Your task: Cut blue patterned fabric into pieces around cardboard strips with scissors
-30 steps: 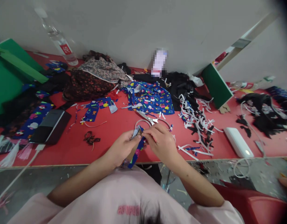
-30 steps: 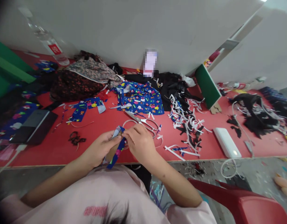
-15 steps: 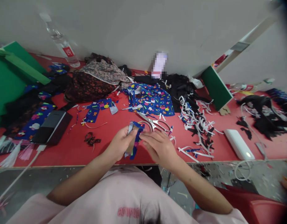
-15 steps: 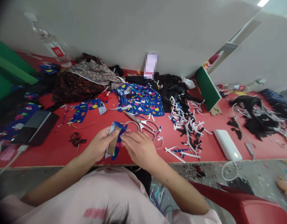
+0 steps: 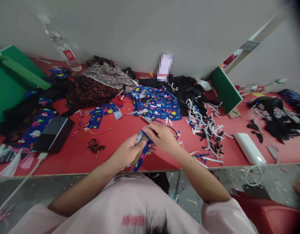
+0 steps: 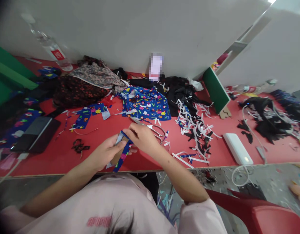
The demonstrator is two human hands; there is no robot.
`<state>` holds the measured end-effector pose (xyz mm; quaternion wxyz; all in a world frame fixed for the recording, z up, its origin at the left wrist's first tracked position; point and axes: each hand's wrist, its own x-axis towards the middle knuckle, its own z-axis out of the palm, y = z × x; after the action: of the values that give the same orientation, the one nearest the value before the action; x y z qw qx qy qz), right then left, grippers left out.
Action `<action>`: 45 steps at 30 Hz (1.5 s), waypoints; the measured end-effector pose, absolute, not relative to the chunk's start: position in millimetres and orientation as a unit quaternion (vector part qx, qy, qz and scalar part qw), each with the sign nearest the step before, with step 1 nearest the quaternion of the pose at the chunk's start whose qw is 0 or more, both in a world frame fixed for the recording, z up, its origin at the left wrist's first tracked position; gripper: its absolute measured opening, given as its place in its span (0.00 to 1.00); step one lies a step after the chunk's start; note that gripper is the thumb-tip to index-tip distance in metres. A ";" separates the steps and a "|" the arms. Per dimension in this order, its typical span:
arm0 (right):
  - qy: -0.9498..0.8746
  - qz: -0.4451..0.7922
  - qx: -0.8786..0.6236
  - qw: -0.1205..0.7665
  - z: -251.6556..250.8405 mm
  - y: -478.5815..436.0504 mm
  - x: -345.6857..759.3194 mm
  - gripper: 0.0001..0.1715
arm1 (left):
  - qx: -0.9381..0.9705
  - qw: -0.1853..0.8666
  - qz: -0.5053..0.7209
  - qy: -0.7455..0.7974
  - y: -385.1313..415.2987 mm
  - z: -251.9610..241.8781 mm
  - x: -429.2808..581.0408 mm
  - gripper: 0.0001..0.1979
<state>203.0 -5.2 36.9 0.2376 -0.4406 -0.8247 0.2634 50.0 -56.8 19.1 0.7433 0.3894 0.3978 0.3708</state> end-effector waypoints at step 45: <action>-0.400 0.473 -0.535 0.575 -18.3 -50.7 181.2 0.15 | 0.374 0.699 0.450 0.412 -41.0 2.8 56.1 0.15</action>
<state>181.2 -50.7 -18.3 0.5749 -0.5346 -0.3999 0.4730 56.1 -41.0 2.8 0.6986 0.3741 0.4116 0.4501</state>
